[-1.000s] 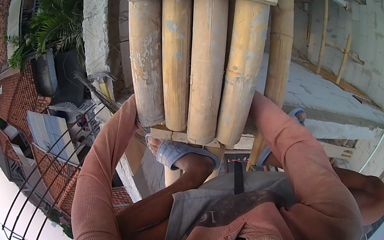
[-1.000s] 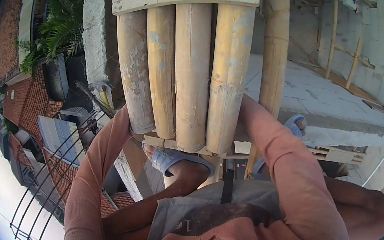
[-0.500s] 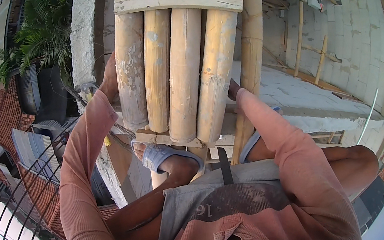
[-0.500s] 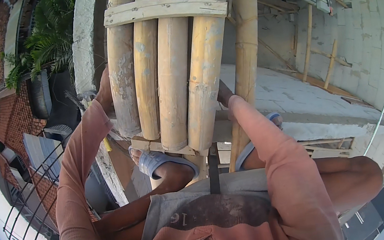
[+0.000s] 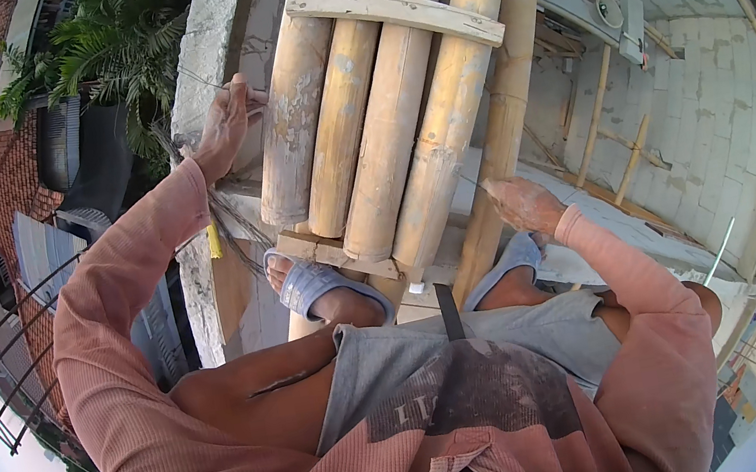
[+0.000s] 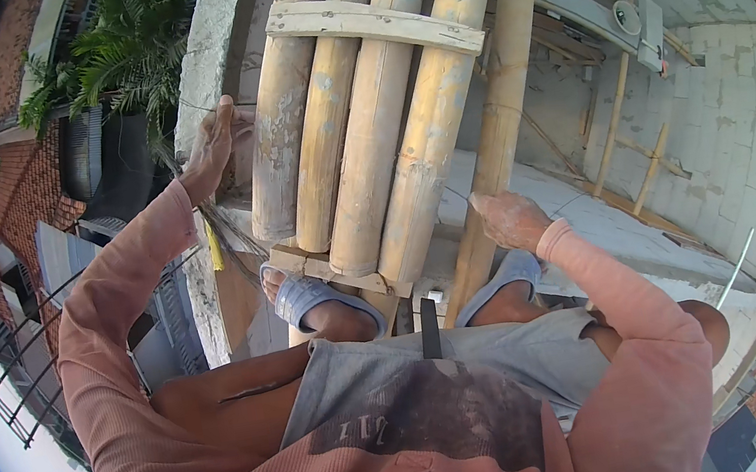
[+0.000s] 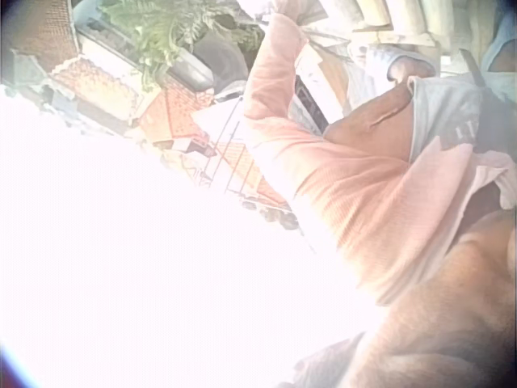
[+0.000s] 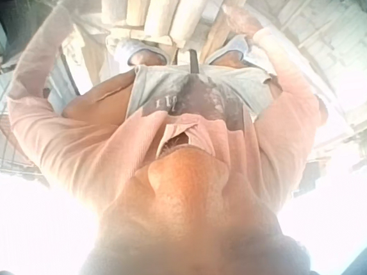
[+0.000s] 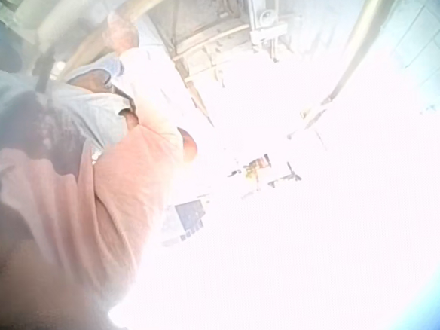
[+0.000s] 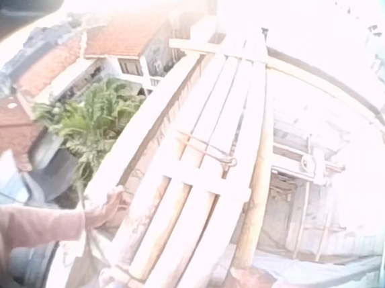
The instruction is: The person secures bamboo poles together using wire and pliers while standing on a construction ledge.
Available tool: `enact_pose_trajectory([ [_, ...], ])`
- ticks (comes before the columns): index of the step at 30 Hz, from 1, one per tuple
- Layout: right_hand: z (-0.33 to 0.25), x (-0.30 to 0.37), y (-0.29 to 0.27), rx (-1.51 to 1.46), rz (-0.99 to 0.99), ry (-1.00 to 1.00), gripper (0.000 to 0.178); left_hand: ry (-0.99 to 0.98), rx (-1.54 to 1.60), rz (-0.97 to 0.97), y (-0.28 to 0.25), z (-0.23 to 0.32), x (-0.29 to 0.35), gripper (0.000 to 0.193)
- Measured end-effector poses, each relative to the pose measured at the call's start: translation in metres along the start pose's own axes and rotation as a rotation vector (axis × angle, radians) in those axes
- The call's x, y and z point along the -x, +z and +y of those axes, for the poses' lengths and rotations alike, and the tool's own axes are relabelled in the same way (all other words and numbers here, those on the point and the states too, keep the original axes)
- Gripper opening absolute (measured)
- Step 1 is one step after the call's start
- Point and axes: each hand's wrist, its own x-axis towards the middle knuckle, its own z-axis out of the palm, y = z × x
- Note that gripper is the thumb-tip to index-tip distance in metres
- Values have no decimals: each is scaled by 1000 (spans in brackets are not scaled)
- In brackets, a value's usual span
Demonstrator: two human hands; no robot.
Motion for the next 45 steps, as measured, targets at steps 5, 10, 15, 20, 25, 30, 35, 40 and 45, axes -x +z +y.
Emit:
enact_pose_trajectory([
  [5,-52,31,-78,130,-56,89,17,221,-396,53,-7,32,29,66],
  [10,-85,42,-100,153,-17,248,19,298,-318,20,-9,81,21,63],
  [15,-76,30,-80,47,211,116,22,344,-520,13,-5,109,33,59],
  [20,-72,25,-80,206,56,138,21,505,-527,-257,20,114,48,62],
  [25,-74,20,-97,284,-68,214,14,364,-512,-495,36,112,43,52],
  [30,-67,23,-108,271,135,261,20,702,-788,-590,57,111,34,32],
  [35,-90,17,-127,200,79,227,23,1062,-1080,-564,77,95,32,28],
  [40,-51,6,-84,102,271,134,15,209,-420,-732,108,111,44,39],
  [45,-39,-19,-58,-733,-3,409,24,373,-513,-882,148,85,50,40],
])
